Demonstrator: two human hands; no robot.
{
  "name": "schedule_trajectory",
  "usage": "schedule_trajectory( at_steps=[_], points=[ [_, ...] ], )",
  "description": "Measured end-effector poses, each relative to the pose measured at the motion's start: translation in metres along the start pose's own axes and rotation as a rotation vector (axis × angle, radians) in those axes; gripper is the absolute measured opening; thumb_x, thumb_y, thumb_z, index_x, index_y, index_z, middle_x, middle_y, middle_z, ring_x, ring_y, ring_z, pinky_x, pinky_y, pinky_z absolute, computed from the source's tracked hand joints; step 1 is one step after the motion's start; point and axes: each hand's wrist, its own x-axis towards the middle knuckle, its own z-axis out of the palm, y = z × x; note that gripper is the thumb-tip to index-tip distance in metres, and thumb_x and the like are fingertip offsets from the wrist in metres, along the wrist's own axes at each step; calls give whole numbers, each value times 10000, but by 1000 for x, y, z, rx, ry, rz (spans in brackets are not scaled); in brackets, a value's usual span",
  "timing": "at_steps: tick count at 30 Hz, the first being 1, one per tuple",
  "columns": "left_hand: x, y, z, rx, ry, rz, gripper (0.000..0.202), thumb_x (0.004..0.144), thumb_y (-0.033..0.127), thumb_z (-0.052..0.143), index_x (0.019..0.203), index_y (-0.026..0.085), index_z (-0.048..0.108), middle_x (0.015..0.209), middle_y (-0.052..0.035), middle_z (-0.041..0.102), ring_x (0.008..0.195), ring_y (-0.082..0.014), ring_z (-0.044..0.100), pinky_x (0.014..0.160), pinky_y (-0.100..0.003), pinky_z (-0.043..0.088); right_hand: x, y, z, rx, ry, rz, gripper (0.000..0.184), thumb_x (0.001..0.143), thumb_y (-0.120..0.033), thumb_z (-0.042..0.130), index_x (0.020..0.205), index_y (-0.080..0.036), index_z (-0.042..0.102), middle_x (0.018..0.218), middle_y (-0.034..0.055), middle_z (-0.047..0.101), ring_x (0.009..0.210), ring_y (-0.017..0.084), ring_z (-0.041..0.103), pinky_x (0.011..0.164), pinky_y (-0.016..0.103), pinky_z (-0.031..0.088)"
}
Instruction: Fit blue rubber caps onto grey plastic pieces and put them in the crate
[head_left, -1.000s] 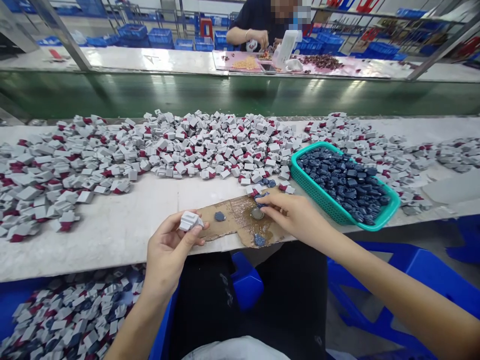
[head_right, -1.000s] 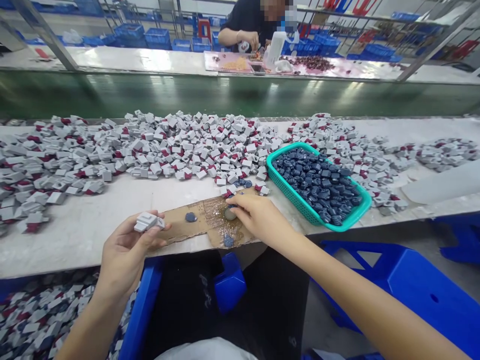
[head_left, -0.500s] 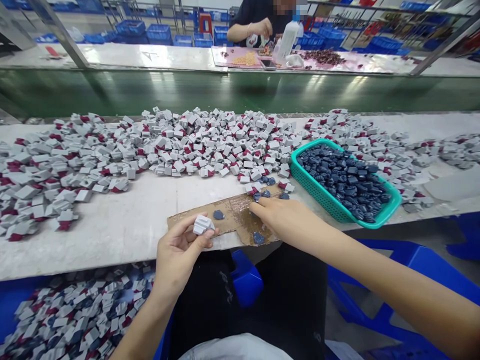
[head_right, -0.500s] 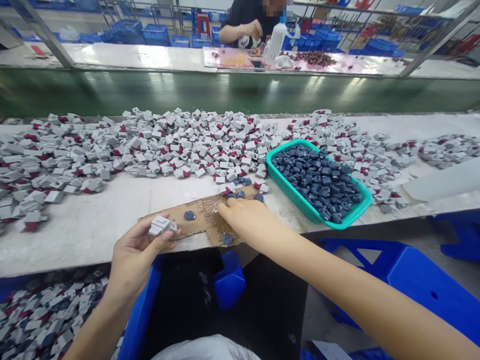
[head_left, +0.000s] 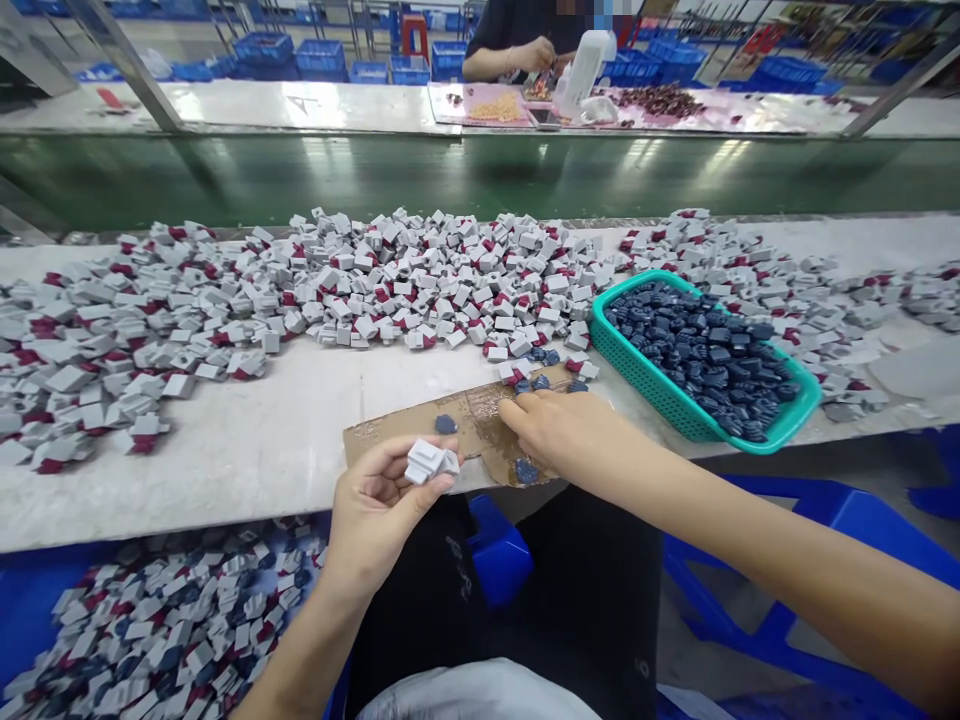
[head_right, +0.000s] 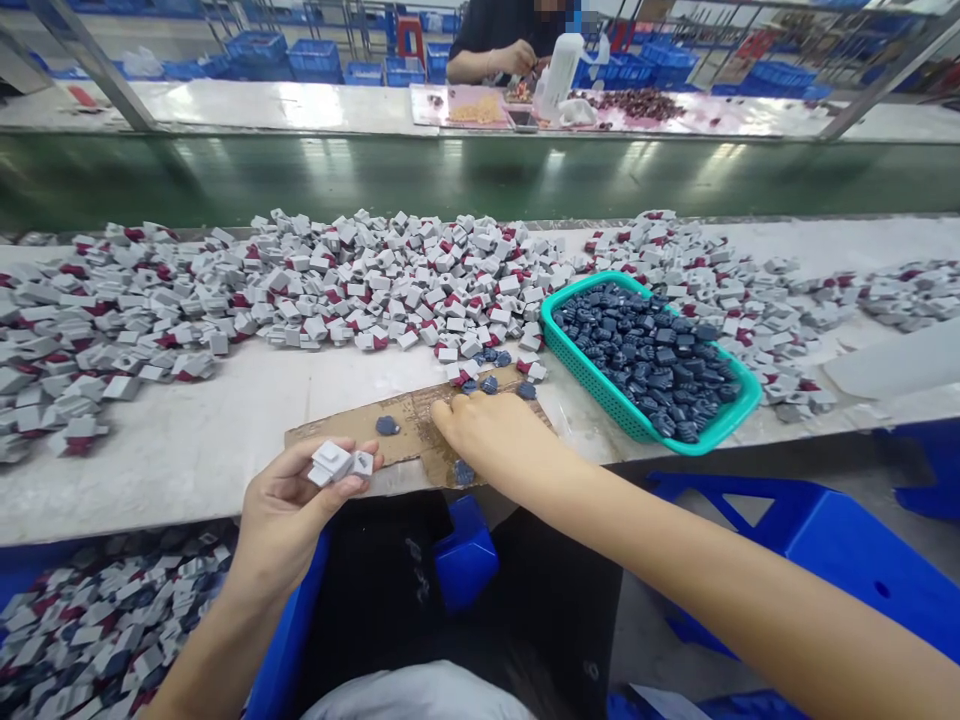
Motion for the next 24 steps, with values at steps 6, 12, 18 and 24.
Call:
schedule_trajectory(
  at_steps=[6,12,18,24],
  points=[
    [-1,5,0,9,-68,51,227,663,96,729,838,234,682,841,15,744,789,-135,692,707,-164,550,-20,-7,-22,823,335,-53,76,862,-176,473,921,-151,516,698,-6,579,603,102,538,530,182,366],
    [-3,10,2,101,-117,122,289,678,54,712,877,261,674,877,59,737,803,-84,681,691,-74,514,-28,-21,-29,1000,294,-146,105,838,-108,489,925,-143,536,600,-59,510,510,58,452,478,169,301],
    [-5,9,1,191,-121,149,284,696,62,700,885,271,662,829,89,725,747,-47,670,689,-59,504,-27,-19,-30,923,221,-175,34,856,-118,471,847,-149,481,628,-49,466,529,74,413,480,200,257],
    [-7,5,-1,371,-174,225,303,709,80,690,932,277,636,888,73,714,772,-72,665,722,-120,519,-26,-17,-37,716,201,-272,203,830,-83,467,708,-180,337,603,-47,387,508,89,333,468,230,191]
  ],
)
